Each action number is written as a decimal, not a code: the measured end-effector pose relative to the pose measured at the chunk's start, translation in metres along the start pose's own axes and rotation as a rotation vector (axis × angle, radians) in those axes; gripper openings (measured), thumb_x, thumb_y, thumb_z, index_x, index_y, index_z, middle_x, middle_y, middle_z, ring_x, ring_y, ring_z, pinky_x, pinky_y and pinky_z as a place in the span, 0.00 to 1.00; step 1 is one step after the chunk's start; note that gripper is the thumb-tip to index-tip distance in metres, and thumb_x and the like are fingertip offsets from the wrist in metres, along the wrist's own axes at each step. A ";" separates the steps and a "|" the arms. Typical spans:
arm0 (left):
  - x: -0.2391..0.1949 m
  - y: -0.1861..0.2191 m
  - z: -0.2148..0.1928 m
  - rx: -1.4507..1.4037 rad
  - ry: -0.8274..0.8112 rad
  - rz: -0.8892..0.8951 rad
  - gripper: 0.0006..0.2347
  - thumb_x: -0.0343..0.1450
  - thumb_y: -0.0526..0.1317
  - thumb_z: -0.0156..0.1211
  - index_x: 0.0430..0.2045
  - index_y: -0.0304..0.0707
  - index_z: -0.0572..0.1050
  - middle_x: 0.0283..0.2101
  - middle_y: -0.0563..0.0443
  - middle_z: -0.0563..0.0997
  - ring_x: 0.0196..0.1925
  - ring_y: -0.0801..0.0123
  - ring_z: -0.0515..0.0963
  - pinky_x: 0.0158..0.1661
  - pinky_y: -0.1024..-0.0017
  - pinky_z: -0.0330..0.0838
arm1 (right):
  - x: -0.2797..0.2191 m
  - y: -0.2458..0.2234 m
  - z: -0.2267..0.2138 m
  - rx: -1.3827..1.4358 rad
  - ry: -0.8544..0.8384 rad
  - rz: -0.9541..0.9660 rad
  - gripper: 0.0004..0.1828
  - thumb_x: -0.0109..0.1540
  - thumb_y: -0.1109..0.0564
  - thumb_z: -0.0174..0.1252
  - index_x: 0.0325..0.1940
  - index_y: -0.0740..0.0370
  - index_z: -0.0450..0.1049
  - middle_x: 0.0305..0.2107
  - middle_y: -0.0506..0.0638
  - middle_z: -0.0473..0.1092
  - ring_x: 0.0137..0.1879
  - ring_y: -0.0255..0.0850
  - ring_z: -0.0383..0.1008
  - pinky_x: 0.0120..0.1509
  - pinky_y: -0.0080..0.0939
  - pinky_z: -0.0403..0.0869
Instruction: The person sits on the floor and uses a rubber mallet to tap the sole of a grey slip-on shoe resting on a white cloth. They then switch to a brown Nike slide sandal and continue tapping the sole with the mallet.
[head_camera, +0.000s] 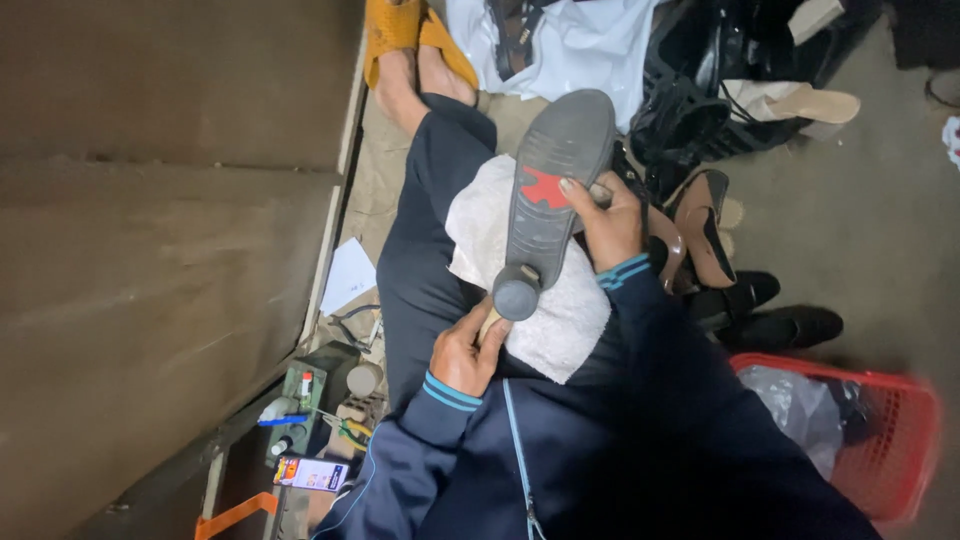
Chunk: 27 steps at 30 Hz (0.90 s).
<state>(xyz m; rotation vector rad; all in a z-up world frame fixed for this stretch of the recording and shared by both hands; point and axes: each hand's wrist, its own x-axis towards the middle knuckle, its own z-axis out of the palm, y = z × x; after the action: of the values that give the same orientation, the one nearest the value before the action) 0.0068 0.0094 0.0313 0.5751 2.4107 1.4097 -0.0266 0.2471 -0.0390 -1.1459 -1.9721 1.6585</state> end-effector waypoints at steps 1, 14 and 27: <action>-0.001 -0.002 -0.001 0.001 0.009 -0.003 0.17 0.72 0.42 0.64 0.50 0.29 0.78 0.47 0.32 0.84 0.50 0.42 0.82 0.48 0.54 0.79 | 0.005 0.010 -0.004 0.000 -0.009 -0.004 0.16 0.58 0.38 0.73 0.39 0.47 0.79 0.28 0.41 0.76 0.38 0.32 0.73 0.44 0.35 0.73; -0.003 -0.016 0.001 -0.024 0.050 -0.076 0.15 0.72 0.40 0.63 0.52 0.34 0.79 0.47 0.36 0.85 0.52 0.46 0.82 0.48 0.54 0.78 | -0.008 0.029 -0.007 -0.117 -0.133 0.110 0.24 0.61 0.33 0.69 0.43 0.54 0.81 0.33 0.50 0.78 0.43 0.40 0.77 0.50 0.43 0.75; -0.002 -0.020 0.009 -0.077 0.061 -0.061 0.13 0.71 0.38 0.64 0.49 0.37 0.81 0.39 0.36 0.86 0.48 0.44 0.83 0.42 0.54 0.79 | -0.027 0.033 -0.006 -0.035 -0.013 -0.081 0.24 0.62 0.40 0.71 0.33 0.65 0.77 0.22 0.51 0.69 0.34 0.39 0.69 0.41 0.38 0.71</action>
<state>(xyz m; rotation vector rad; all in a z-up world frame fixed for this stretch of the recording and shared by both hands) 0.0081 0.0063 0.0092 0.4432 2.3868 1.5074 0.0067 0.2310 -0.0614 -1.0549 -2.0354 1.6002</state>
